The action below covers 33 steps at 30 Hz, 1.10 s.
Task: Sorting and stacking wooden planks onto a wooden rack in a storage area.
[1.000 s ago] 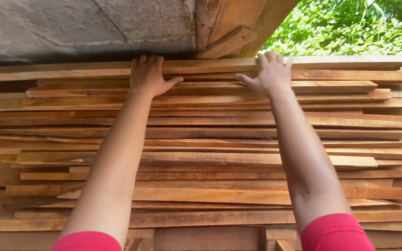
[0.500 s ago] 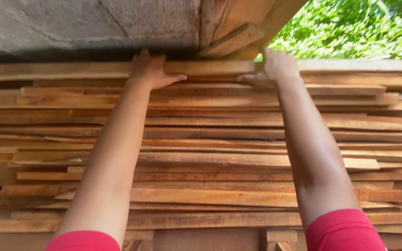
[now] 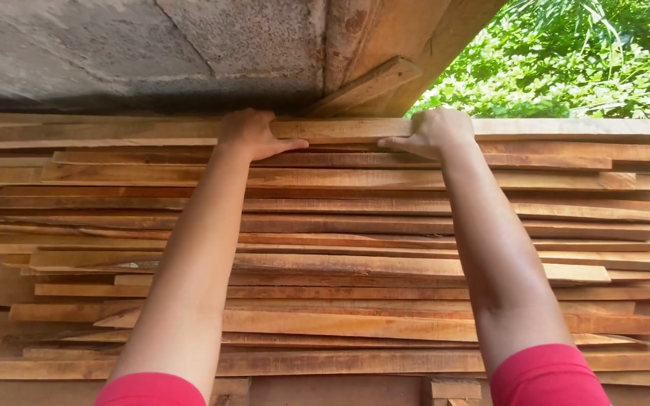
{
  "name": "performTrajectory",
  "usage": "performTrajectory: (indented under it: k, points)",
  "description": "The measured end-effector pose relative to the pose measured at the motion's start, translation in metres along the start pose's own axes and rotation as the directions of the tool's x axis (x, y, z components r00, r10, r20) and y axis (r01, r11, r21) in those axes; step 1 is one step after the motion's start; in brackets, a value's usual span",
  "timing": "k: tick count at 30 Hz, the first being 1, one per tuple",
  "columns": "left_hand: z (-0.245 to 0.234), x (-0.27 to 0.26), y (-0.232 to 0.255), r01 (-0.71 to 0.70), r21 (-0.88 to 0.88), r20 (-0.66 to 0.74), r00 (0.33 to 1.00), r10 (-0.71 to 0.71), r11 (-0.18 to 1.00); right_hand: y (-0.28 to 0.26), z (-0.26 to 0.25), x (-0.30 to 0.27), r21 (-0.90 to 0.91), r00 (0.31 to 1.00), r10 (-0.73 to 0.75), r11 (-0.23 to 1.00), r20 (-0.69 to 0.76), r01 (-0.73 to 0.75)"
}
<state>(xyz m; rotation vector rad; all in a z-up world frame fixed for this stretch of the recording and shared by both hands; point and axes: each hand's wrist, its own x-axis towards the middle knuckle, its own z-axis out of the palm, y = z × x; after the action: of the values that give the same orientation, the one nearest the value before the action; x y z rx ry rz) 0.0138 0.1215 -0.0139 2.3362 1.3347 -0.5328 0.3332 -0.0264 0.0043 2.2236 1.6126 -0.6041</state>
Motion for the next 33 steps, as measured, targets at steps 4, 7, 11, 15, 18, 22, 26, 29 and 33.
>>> performTrajectory:
  k: [4, 7, 11, 15, 18, 22, 26, 29, 33]
  points:
    - [-0.012, -0.012, -0.001, -0.028, -0.043, 0.007, 1.0, 0.028, 0.999, 0.008, 0.001, -0.014, -0.038, 1.0, -0.021, 0.999, -0.023, 0.02]
    - [-0.012, -0.032, -0.004, -0.062, -0.083, -0.03, 0.998, 0.059, 0.995, 0.013, 0.013, -0.024, 0.007, 0.997, -0.043, 0.999, -0.061, 0.043]
    - [-0.01, -0.039, -0.013, -0.144, -0.007, -0.103, 0.984, 0.142, 0.99, 0.019, 0.006, -0.039, -0.038, 0.99, -0.061, 0.998, -0.125, 0.057]
    - [-0.022, -0.066, -0.013, -0.212, 0.046, -0.128, 0.968, 0.216, 0.976, 0.015, -0.022, -0.071, -0.06, 0.978, -0.136, 0.99, -0.157, 0.128]
    - [-0.018, -0.071, -0.009, -0.216, 0.114, -0.085, 0.97, 0.226, 0.97, 0.023, 0.0, -0.065, -0.057, 0.957, -0.23, 0.973, -0.177, 0.223]
    - [-0.006, -0.081, -0.005, -0.23, 0.184, -0.1, 0.963, 0.251, 0.956, 0.014, -0.008, -0.086, -0.202, 0.902, -0.338, 0.935, -0.267, 0.29]
    - [0.023, -0.09, -0.013, -0.212, 0.175, -0.111, 0.966, 0.233, 0.961, 0.011, 0.013, -0.097, 0.017, 0.988, -0.127, 0.992, -0.087, 0.129]
    - [0.056, -0.093, -0.02, -0.195, 0.196, -0.119, 0.968, 0.22, 0.961, 0.019, 0.051, -0.087, -0.058, 0.974, -0.168, 0.985, -0.151, 0.161]
    - [0.065, -0.124, -0.022, -0.214, 0.234, -0.188, 0.947, 0.26, 0.948, 0.024, 0.08, -0.096, -0.141, 0.943, -0.167, 0.981, -0.288, 0.131]
